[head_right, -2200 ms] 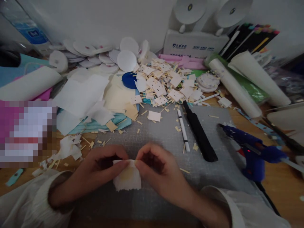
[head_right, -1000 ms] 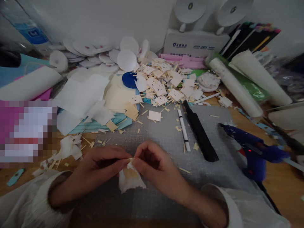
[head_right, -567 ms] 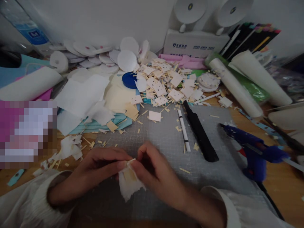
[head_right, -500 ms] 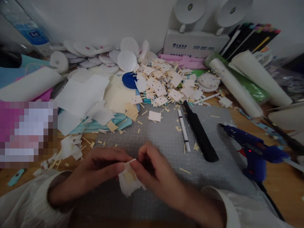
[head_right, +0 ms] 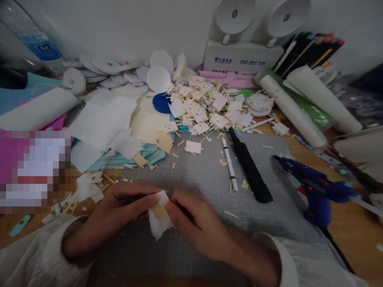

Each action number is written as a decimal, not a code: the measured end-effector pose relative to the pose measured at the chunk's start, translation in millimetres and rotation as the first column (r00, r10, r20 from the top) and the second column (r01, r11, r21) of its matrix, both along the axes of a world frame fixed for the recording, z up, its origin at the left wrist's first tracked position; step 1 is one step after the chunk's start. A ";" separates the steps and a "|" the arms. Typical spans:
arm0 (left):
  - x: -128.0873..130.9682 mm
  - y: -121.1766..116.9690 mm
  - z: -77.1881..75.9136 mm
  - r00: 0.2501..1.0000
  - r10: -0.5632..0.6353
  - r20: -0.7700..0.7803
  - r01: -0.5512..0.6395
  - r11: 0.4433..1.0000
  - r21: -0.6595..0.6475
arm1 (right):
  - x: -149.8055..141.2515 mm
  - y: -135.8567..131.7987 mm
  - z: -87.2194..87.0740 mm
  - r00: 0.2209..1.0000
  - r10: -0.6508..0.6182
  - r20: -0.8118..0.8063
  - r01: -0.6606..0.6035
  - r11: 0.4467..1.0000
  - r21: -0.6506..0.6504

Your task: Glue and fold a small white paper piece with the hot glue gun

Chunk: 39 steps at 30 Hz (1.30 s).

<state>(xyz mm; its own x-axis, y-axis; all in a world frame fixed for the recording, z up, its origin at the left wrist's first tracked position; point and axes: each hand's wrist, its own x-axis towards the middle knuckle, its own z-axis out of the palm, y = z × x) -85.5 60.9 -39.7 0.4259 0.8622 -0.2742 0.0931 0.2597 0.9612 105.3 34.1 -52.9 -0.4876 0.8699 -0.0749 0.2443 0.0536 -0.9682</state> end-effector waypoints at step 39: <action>-2.0 -3.1 -3.6 0.962 -0.034 -0.272 0.107 0.959 0.262 | 5.3 -1.5 -4.7 0.988 -0.153 -0.026 0.152 0.987 -0.056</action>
